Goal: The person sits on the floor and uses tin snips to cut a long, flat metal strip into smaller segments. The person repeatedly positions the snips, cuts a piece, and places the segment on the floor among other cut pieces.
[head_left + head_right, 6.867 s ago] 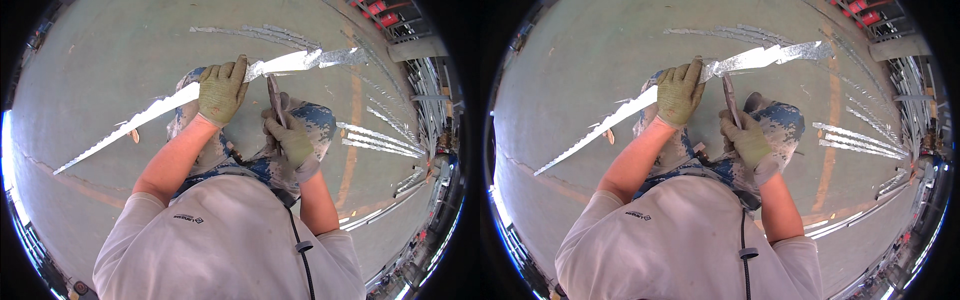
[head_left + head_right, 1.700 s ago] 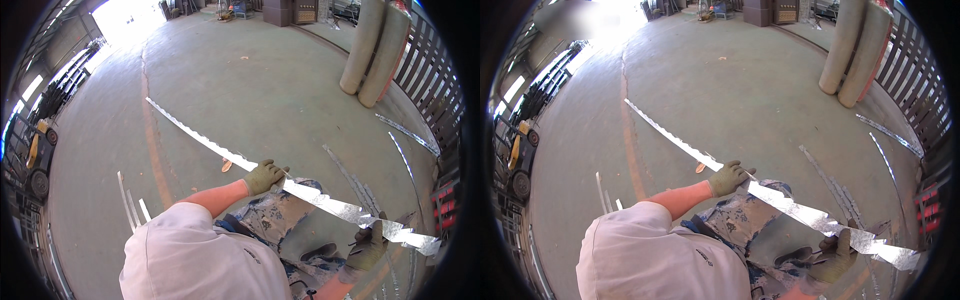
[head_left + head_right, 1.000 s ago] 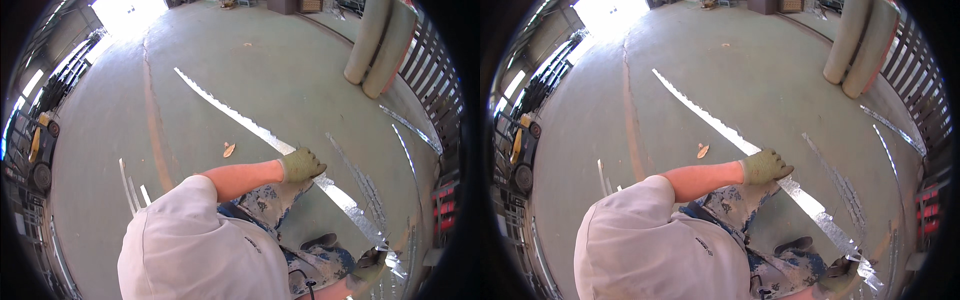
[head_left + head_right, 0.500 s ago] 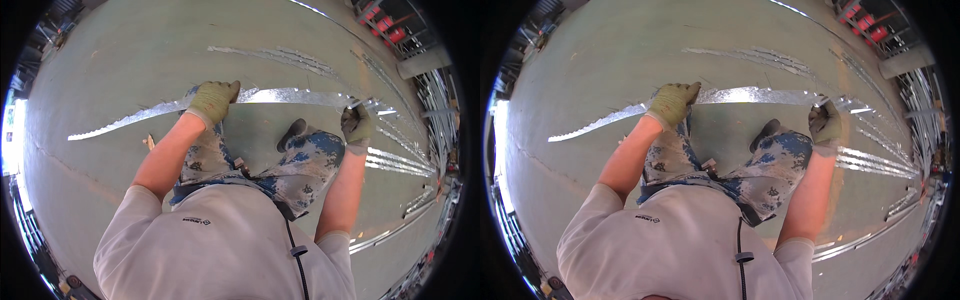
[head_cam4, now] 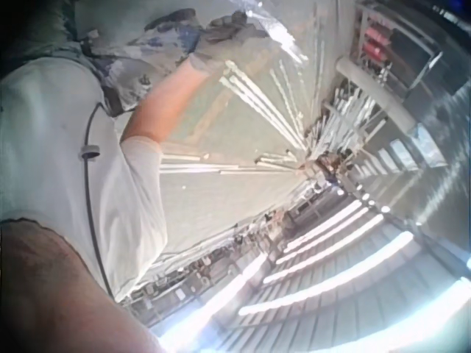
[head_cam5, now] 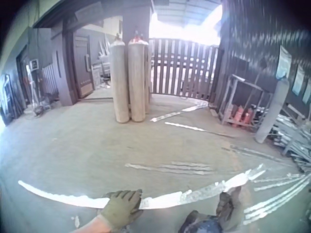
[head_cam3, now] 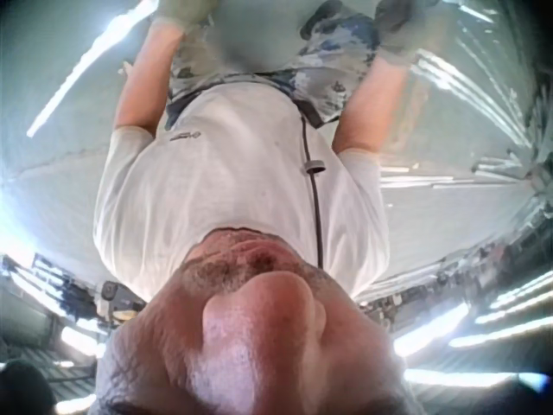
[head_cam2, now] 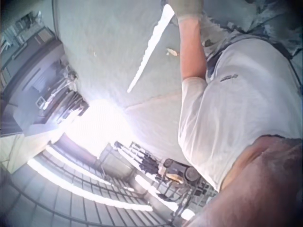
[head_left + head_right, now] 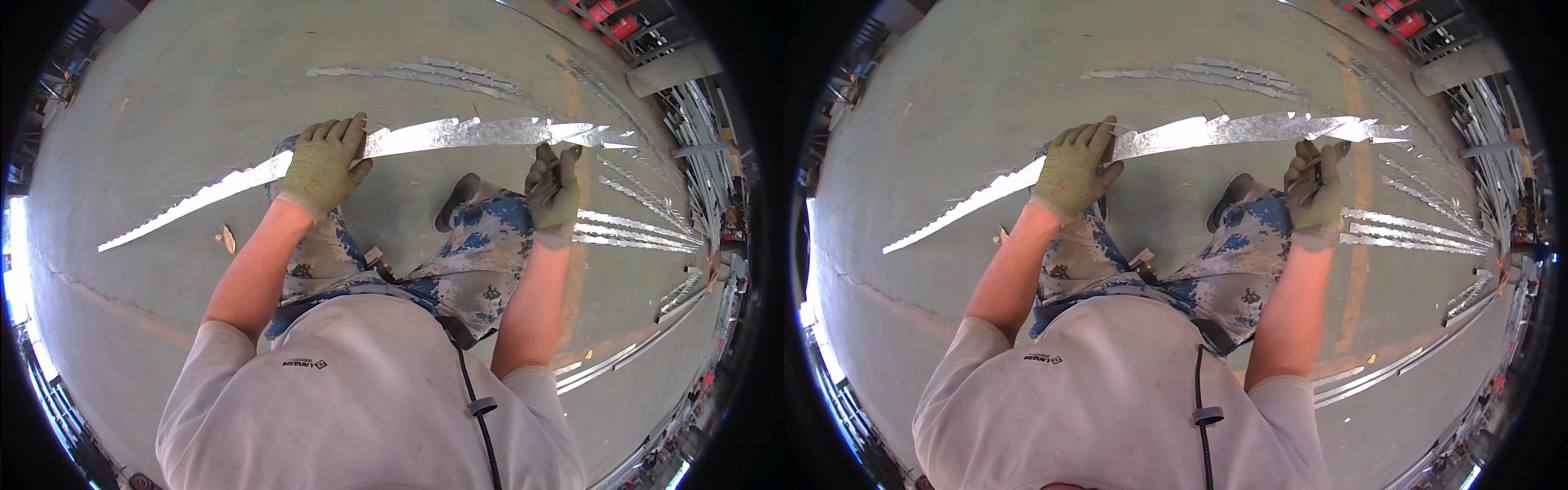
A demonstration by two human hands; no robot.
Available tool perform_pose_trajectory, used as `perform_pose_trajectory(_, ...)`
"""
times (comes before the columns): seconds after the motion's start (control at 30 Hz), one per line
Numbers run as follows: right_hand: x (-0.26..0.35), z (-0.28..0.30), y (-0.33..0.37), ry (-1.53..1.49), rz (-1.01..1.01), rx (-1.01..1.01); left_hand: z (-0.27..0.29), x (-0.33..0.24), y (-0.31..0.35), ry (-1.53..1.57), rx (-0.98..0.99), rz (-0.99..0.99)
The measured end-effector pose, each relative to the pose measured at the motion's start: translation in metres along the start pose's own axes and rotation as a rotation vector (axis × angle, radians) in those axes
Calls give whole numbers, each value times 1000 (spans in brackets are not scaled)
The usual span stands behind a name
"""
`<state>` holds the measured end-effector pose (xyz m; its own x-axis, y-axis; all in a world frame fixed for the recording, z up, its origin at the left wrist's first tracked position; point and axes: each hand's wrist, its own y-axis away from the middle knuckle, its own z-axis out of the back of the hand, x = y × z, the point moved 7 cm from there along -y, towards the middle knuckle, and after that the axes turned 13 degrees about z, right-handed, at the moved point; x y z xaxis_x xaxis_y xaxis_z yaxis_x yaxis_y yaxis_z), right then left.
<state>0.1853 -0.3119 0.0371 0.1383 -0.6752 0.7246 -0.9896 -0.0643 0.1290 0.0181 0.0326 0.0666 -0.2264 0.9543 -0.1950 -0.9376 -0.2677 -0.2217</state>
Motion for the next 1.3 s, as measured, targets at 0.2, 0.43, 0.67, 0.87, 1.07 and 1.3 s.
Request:
perform_pose_trajectory(0.2, -2, 20, 83, 364, -98, 52, 45, -8, 19, 236, -132, 153)
perform_pose_trajectory(0.43, -30, -24, 154, 778, -345, 210, -23, -59, 47, 1537, 649, 636)
perform_pose_trajectory(0.67, -44, -43, 149, 965, -396, 312, -95, -113, 4, 2384, 860, 734)
perform_pose_trajectory(0.87, -47, -33, 128, 1216, -280, 425, -95, -138, -26, 2518, 881, 585)
perform_pose_trajectory(1.07, -37, -37, 116, 1438, -191, 402, -101, -145, -36, 2566, 946, 530)
perform_pose_trajectory(1.3, -36, -38, 109, 1530, -210, 388, -103, -146, -38, 2559, 996, 530)
